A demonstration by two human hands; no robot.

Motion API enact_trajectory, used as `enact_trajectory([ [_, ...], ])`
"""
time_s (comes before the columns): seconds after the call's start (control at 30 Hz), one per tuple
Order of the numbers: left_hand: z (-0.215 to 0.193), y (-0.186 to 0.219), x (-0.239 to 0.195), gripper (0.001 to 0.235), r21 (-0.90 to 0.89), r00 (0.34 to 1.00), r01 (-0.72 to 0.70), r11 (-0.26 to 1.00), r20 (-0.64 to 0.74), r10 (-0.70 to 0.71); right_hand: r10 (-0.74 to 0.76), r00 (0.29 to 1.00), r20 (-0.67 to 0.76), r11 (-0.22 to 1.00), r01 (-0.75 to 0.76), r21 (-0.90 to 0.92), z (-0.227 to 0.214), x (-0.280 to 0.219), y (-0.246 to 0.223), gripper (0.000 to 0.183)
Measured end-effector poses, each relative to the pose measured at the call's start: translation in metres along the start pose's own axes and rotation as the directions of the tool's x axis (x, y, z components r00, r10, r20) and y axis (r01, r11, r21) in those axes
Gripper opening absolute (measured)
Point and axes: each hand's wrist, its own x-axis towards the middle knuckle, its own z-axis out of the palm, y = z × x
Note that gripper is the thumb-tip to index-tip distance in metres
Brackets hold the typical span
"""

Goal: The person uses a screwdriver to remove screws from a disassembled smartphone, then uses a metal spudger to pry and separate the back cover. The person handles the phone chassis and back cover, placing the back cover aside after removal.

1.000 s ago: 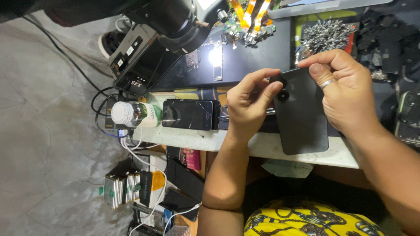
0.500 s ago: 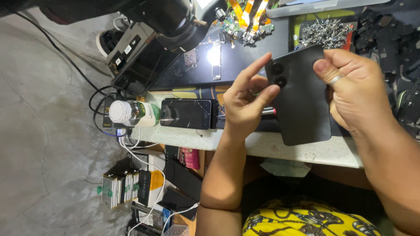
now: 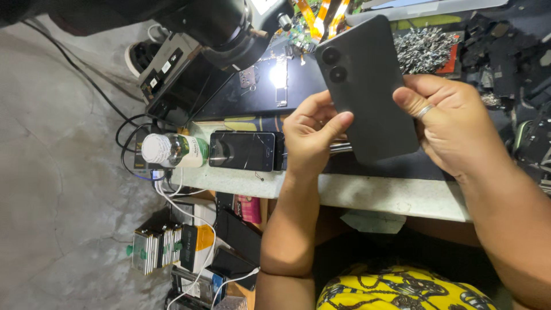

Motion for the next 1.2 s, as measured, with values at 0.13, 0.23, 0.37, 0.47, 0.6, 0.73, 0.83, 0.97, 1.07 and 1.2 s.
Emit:
enact_trajectory([
  [0.13,0.008,-0.001,-0.002,0.036,-0.002,0.998,0.057,0.998,-0.026,-0.057,-0.179,0.984,-0.021,0.978,0.176,-0.113,-0.001,0.001,0.002,0.027],
  [0.23,0.009,-0.004,0.000,0.028,0.013,0.989,0.127,0.992,0.075,-0.128,-0.270,0.961,-0.053,0.961,0.266,-0.078,0.001,-0.003,-0.001,0.022],
  [0.37,0.006,-0.008,-0.005,0.026,0.057,0.988,0.082,0.995,0.129,-0.089,-0.239,0.971,-0.027,0.971,0.240,0.021,0.007,-0.006,-0.009,0.022],
  [0.47,0.006,-0.010,-0.002,0.026,0.095,0.998,0.069,0.993,0.002,-0.070,-0.119,0.993,-0.008,0.992,0.119,-0.030,0.008,-0.002,-0.017,0.024],
  [0.6,0.002,-0.007,0.002,0.024,0.050,0.997,0.058,0.997,-0.061,-0.054,0.082,0.997,0.001,0.988,-0.081,-0.135,0.004,0.003,-0.016,0.025],
  [0.73,0.007,-0.003,0.006,0.030,-0.040,0.987,0.145,0.989,-0.067,-0.147,-0.005,1.000,-0.025,0.988,0.002,-0.153,0.000,0.001,-0.007,0.025],
  [0.83,0.014,0.004,0.007,0.044,-0.117,0.992,0.129,0.985,0.013,-0.129,-0.017,0.998,-0.066,0.998,0.013,-0.065,-0.003,0.002,-0.003,0.022],
  [0.97,0.019,0.014,-0.003,0.075,-0.108,0.991,-0.048,0.993,0.117,0.061,0.016,0.994,-0.110,1.000,-0.015,0.009,-0.001,0.006,-0.007,0.021],
  [1.07,0.020,0.009,-0.003,0.067,-0.072,0.990,-0.100,0.992,0.096,0.106,0.007,0.997,-0.075,0.999,-0.004,0.035,-0.002,0.005,-0.008,0.019],
  [1.2,0.015,0.006,-0.001,0.059,-0.042,0.997,-0.076,0.996,0.022,0.077,0.022,0.997,0.075,0.997,-0.027,0.068,0.001,0.004,-0.008,0.027],
])
